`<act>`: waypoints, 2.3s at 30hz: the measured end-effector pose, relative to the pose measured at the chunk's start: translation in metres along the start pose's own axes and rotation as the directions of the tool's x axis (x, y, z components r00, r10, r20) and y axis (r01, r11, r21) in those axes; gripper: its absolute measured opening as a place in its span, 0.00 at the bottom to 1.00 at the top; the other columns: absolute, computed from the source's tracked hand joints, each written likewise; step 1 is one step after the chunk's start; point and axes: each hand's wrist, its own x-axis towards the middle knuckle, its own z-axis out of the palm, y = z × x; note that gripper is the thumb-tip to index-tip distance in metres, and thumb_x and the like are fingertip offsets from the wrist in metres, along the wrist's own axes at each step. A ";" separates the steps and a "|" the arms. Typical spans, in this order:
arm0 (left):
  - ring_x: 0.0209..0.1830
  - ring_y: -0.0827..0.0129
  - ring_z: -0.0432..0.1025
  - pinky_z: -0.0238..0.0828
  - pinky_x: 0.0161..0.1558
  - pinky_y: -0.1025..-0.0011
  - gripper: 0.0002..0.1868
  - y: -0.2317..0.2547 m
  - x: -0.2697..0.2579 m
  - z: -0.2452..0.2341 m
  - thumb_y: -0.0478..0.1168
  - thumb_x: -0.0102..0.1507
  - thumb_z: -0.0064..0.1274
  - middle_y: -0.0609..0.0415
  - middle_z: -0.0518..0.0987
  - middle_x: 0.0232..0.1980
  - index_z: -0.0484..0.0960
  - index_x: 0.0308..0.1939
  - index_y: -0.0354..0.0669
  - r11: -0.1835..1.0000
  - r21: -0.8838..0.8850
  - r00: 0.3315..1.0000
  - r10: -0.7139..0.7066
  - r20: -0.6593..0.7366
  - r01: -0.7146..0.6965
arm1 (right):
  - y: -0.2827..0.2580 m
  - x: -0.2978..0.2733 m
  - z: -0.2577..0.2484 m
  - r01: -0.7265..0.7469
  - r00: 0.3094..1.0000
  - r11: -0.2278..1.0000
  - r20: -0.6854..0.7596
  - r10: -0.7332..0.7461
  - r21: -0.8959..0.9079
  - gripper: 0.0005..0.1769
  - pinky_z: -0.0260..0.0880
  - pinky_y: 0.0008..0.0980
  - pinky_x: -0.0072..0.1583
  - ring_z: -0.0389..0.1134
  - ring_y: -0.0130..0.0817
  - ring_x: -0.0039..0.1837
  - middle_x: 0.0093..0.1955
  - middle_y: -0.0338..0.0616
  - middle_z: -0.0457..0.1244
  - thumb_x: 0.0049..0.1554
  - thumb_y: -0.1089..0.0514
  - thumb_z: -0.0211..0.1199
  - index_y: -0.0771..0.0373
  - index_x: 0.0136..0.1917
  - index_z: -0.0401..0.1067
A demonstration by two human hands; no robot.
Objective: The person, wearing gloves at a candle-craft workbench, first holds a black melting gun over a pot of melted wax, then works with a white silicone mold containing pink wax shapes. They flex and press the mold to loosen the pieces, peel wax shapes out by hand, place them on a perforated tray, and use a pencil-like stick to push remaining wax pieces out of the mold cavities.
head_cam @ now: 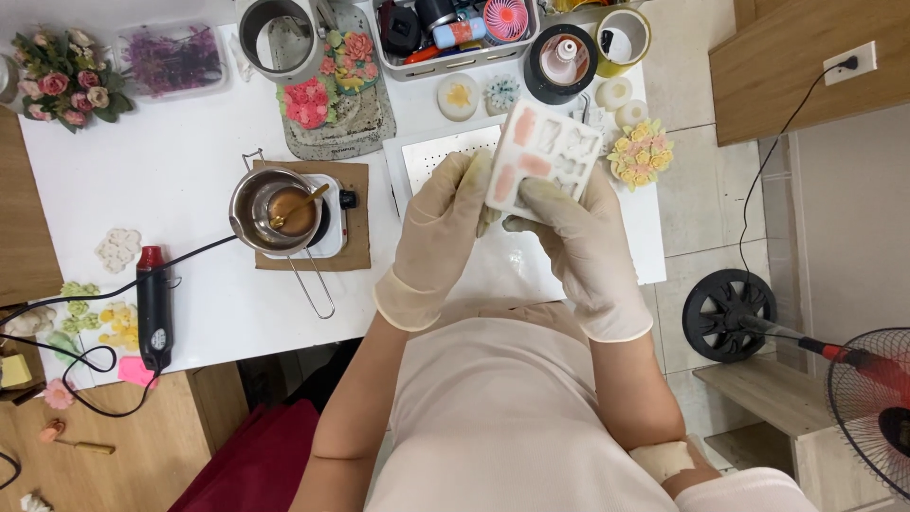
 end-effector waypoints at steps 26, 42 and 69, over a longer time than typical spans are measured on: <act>0.45 0.81 0.67 0.67 0.47 0.78 0.17 -0.015 -0.005 -0.004 0.43 0.81 0.31 0.53 0.76 0.52 0.71 0.66 0.40 0.394 0.695 0.748 0.583 0.318 -0.602 | -0.004 -0.002 -0.007 -0.025 0.999 0.999 0.042 0.027 -0.042 0.27 0.75 0.29 0.59 0.72 0.30 0.59 0.62 0.45 0.67 0.59 0.72 0.62 0.68 0.71 0.63; 0.39 0.65 0.68 0.70 0.45 0.70 0.09 0.012 -0.009 0.005 0.39 0.78 0.42 0.51 0.74 0.42 0.73 0.55 0.36 0.855 0.441 0.956 0.293 0.026 -0.274 | -0.018 -0.023 0.010 0.129 0.992 0.967 0.025 -0.127 -0.217 0.30 0.75 0.31 0.63 0.71 0.29 0.63 0.65 0.44 0.66 0.60 0.73 0.63 0.67 0.73 0.59; 0.37 0.75 0.64 0.67 0.43 0.76 0.15 0.005 -0.008 0.007 0.44 0.78 0.40 0.57 0.71 0.38 0.73 0.55 0.33 0.967 0.235 0.992 0.079 0.099 -0.100 | -0.015 -0.016 -0.003 0.013 0.998 0.990 0.062 -0.004 -0.141 0.31 0.73 0.28 0.58 0.70 0.28 0.59 0.64 0.45 0.66 0.59 0.74 0.61 0.68 0.74 0.60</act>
